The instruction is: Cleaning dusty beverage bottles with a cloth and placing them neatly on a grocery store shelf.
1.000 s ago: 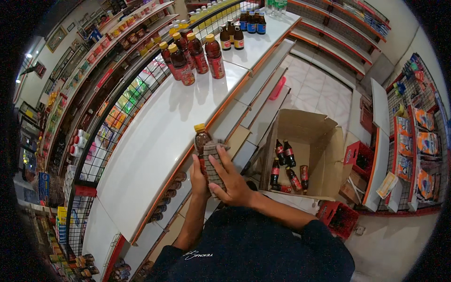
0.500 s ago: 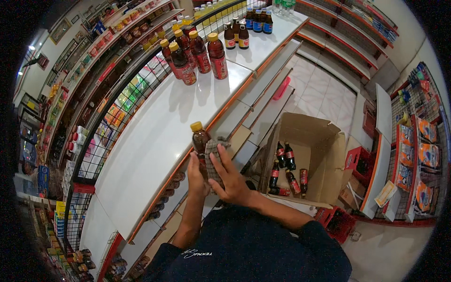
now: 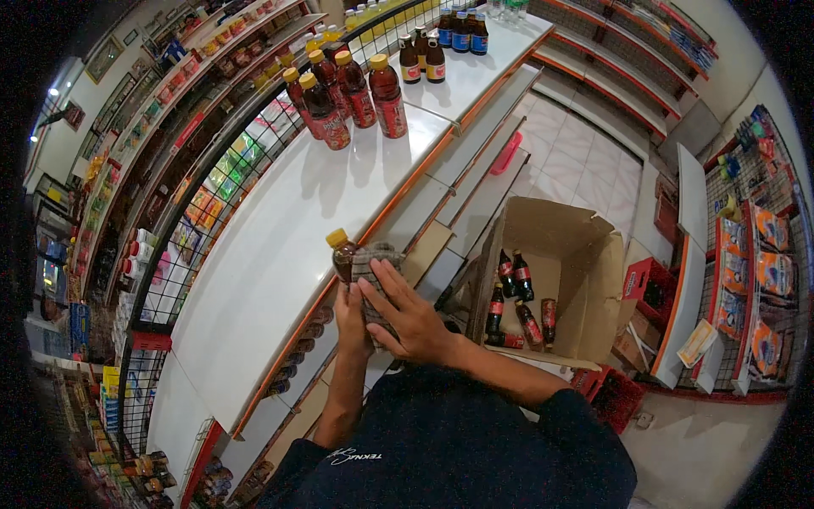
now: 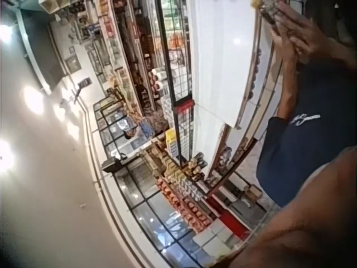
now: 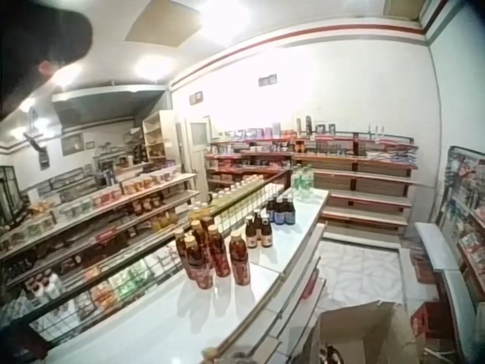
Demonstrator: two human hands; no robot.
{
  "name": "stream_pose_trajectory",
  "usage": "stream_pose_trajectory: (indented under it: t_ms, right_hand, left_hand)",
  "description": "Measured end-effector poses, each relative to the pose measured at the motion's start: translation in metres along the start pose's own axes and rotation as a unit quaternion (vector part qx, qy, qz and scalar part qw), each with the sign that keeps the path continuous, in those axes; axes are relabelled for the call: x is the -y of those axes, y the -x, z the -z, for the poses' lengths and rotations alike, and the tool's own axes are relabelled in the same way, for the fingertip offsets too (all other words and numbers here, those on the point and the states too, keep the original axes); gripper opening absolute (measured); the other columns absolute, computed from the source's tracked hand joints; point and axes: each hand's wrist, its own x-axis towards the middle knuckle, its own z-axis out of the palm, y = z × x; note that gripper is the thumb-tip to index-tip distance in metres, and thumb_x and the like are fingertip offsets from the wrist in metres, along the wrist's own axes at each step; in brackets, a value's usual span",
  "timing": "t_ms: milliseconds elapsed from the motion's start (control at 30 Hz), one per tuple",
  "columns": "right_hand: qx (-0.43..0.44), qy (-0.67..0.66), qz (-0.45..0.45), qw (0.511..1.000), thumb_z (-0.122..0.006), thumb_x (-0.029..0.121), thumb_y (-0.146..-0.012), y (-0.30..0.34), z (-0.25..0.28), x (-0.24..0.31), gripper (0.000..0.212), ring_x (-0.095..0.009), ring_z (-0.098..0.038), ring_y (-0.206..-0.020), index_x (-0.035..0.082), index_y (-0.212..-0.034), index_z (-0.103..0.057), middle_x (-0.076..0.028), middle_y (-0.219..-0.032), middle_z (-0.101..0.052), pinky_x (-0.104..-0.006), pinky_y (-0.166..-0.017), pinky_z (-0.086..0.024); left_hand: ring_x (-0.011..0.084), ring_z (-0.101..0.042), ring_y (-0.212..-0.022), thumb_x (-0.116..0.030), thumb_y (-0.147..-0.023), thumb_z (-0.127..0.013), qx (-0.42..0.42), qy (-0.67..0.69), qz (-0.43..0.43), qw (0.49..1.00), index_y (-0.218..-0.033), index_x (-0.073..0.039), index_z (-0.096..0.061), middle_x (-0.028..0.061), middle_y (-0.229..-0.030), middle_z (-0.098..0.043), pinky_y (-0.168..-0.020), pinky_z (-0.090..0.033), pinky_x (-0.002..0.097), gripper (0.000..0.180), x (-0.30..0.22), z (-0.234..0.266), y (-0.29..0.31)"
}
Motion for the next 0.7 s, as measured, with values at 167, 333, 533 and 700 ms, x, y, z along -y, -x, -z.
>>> stream_pose_trajectory:
  t_ms: [167,333,533,700]
  right_hand:
    - [0.035,-0.141,-0.082,0.986,-0.055,0.016,-0.092,0.015,-0.005,-0.01,0.067,-0.044,-0.024,-0.142,-0.003,-0.149,-0.024,-0.027,-0.156,-0.017,-0.0429,-0.114,-0.027]
    - [-0.064,-0.167,-0.12,0.976,-0.052,0.014,-0.095,-0.012,0.0,-0.007,0.062,-0.042,-0.026,-0.142,0.0,-0.15,-0.026,-0.024,-0.157,-0.016,-0.0452,-0.113,-0.029]
    - [-0.01,0.023,0.015,1.0,-0.054,0.018,-0.094,0.022,-0.015,0.004,0.062,-0.043,-0.021,-0.144,0.0,-0.148,-0.031,-0.021,-0.157,-0.02,-0.0487,-0.113,-0.027]
    - [-0.013,-0.131,-0.05,0.99,-0.054,0.019,-0.095,0.032,-0.018,-0.006,0.062,-0.041,-0.019,-0.145,-0.001,-0.149,-0.029,-0.022,-0.157,-0.019,-0.0485,-0.115,-0.025]
  left_hand:
    - [0.0181,-0.061,-0.105,-0.037,-0.1,-0.051,0.067,0.086,0.059,0.992,-0.133,-0.002,-0.046,0.0108,-0.123,-0.058,-0.088,-0.051,0.0324,0.048,-0.016,0.005,-0.006]
    - [0.0175,-0.054,-0.115,-0.035,-0.1,-0.053,0.105,0.007,0.017,0.994,-0.135,0.0,-0.044,0.0092,-0.13,-0.054,-0.096,-0.045,0.0306,0.05,0.004,0.005,0.001]
    - [0.0171,-0.06,-0.103,-0.036,-0.105,-0.04,0.052,0.097,0.08,0.991,-0.125,-0.001,-0.052,0.0102,-0.116,-0.061,-0.09,-0.048,0.0315,0.042,-0.003,0.01,0.001]
    - [0.0171,-0.061,-0.103,-0.04,-0.102,-0.045,0.061,0.126,0.088,0.986,-0.126,-0.001,-0.052,0.0083,-0.116,-0.061,-0.089,-0.049,0.0316,0.046,-0.006,0.006,0.007]
